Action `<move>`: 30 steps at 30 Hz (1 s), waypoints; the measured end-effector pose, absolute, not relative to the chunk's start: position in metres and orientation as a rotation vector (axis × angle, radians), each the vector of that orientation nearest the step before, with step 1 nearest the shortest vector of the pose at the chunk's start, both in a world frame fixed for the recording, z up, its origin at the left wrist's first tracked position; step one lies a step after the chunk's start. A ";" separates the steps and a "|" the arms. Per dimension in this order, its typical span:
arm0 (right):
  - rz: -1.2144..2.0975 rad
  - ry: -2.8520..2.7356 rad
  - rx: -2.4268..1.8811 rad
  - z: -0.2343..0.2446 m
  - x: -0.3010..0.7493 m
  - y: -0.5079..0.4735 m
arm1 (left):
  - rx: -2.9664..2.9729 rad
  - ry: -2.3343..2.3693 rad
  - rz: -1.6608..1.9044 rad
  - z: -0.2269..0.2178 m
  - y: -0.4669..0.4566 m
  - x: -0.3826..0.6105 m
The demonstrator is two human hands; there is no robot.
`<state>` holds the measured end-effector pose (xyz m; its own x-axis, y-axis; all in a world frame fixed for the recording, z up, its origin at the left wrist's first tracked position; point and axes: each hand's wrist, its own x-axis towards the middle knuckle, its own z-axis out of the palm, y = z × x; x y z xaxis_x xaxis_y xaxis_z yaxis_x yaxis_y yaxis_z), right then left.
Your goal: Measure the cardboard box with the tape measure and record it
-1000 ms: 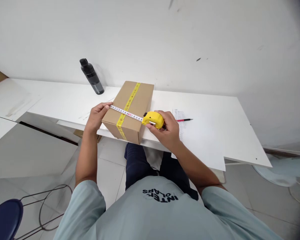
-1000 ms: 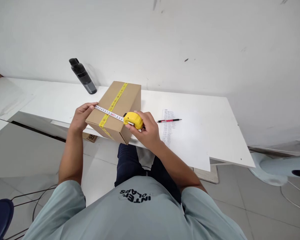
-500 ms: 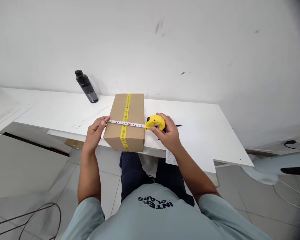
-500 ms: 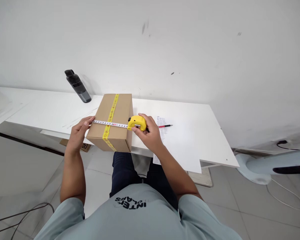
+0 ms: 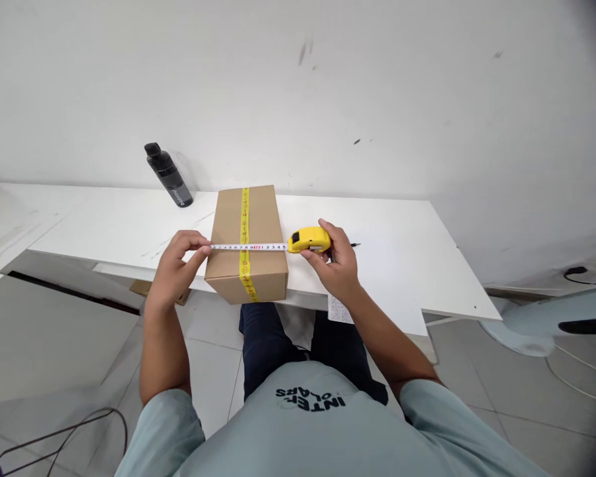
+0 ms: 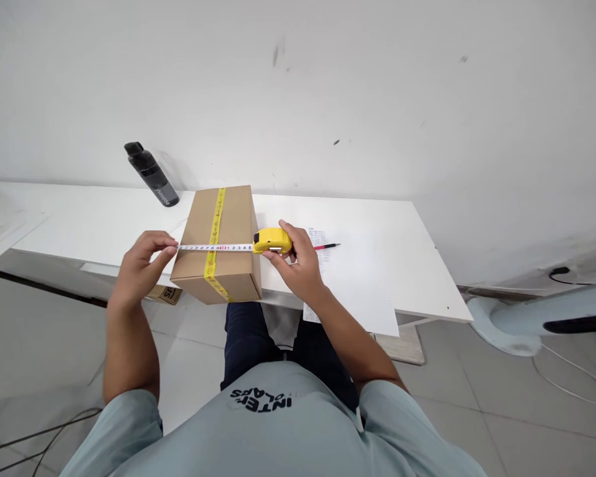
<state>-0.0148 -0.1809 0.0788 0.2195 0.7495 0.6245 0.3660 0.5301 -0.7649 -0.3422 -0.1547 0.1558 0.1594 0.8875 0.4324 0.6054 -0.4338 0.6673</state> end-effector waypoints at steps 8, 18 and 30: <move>0.309 -1.421 -0.904 0.055 -0.023 -0.258 | 2.470 1.226 1.195 0.139 -0.263 -0.266; 0.532 -1.314 -1.363 -0.013 -0.005 -0.313 | 1.769 1.079 0.654 0.034 -0.248 -0.197; 0.484 -1.300 -1.403 -0.016 0.069 -0.286 | 1.204 1.022 0.814 -0.032 -0.258 -0.149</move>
<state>0.0692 -0.2856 -0.0156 0.3121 0.8775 0.3640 0.4262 0.2131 -0.8792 -0.1489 -0.2584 -0.0317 0.3488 0.9179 -0.1891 0.0215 0.1939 0.9808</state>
